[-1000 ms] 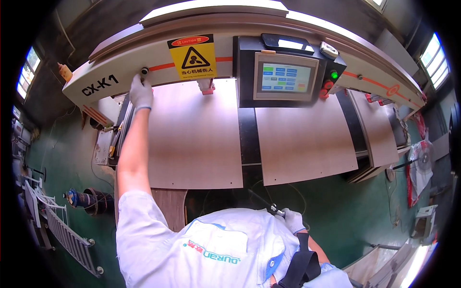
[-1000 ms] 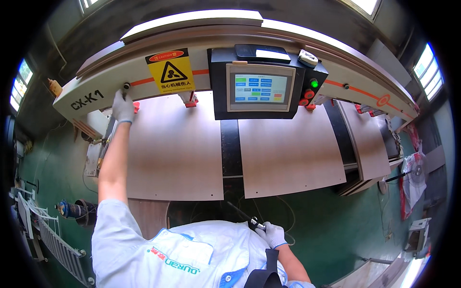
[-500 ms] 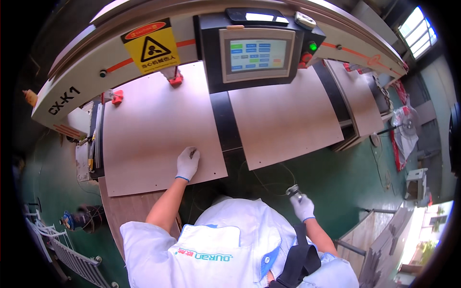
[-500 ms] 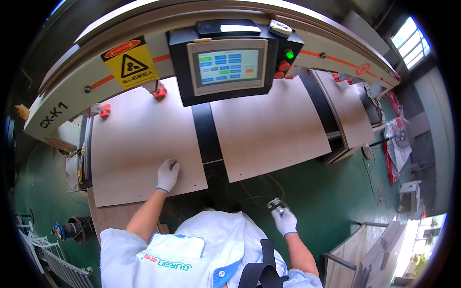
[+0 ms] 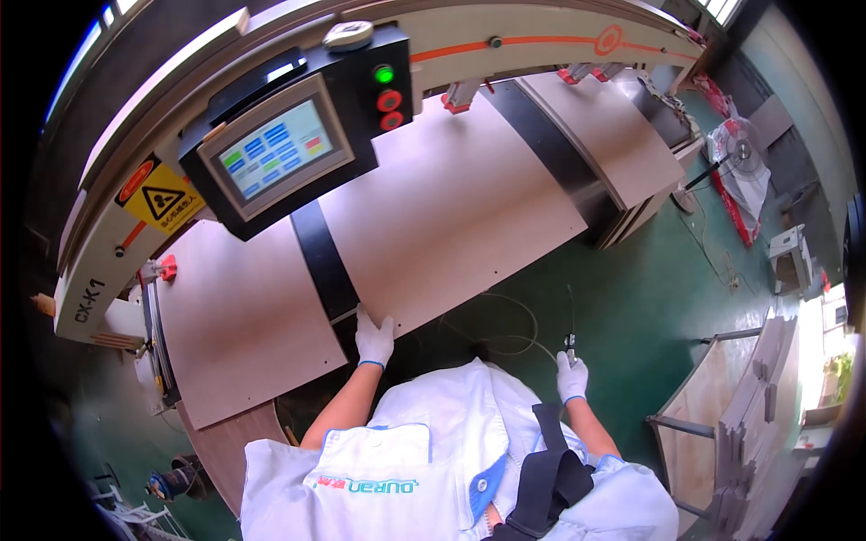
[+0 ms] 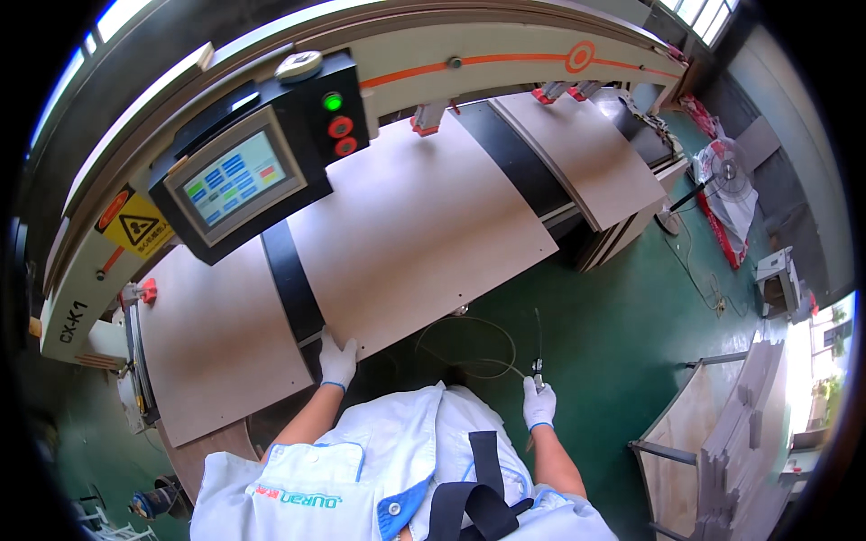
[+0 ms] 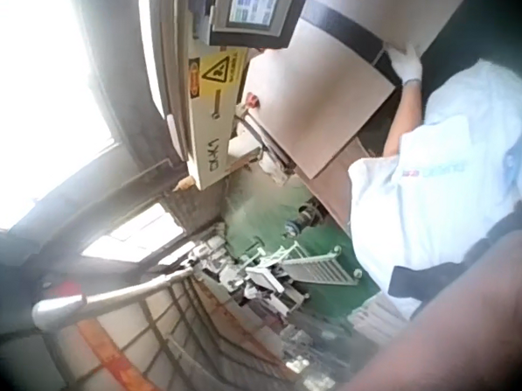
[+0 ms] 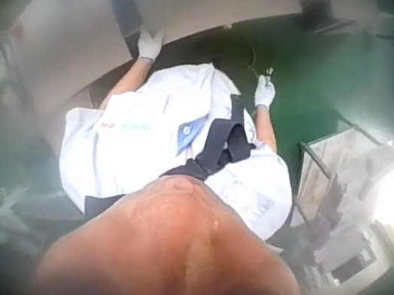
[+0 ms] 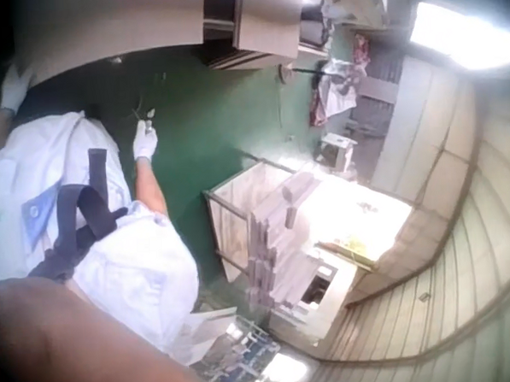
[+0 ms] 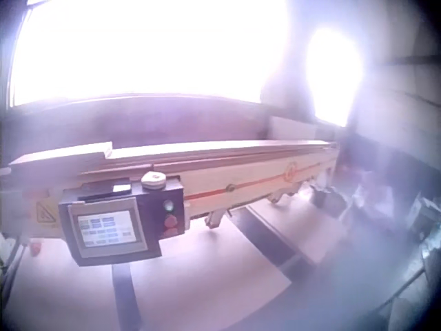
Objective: The person picks up a wooden board from a stack, places it onto the machine's intake table, and uses an air nozzle to blow off the surface before activating the machine using a control panel. The person handles boards one at a time, moving between stacks and the processing machine.
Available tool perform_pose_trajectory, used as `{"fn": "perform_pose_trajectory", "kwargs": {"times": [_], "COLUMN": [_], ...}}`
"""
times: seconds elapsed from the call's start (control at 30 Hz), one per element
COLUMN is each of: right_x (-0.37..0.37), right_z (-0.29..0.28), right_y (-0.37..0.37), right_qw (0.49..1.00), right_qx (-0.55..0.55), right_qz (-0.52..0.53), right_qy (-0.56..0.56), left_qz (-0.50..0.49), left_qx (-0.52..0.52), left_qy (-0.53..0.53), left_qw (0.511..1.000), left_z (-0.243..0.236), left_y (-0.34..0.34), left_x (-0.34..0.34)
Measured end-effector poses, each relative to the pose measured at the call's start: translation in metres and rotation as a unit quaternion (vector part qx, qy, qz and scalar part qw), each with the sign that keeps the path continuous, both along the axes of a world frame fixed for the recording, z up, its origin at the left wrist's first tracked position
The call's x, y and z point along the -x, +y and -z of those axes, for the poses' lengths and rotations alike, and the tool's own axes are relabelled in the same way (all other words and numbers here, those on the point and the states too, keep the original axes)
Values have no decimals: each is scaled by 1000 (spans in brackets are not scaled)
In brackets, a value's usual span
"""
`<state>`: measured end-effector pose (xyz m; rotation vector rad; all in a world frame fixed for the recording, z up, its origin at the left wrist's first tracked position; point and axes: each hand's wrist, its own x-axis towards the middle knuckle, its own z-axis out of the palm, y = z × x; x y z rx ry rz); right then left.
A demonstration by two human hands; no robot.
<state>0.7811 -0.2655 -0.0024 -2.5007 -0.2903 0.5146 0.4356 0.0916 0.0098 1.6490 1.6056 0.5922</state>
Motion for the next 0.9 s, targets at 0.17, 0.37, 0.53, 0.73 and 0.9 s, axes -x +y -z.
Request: {"fn": "perform_pose_trajectory", "kwargs": {"times": [0.17,0.37,0.53,0.73,0.9], "right_x": [-61,-151,-184,-218,-265], "right_z": [-27,16,-2,-41,-45], "right_y": [-2,17,64,160,217], "right_qw": [953,973,968,941,859], "right_qx": [138,-165,-68,-189,-226], "right_qz": [-268,57,-243,-148,-55], "right_qy": [-36,150,8,237,455], "left_qz": [-82,-179,-248,-245,-268], "left_qx": [-31,-22,0,79,208], "left_qy": [23,-61,-67,-131,-151], "left_qw": [996,982,967,957,928], "left_z": [3,3,34,47,10], "left_y": [-20,-44,-67,-42,-11], "left_x": [-19,-48,-34,-1,-38]}}
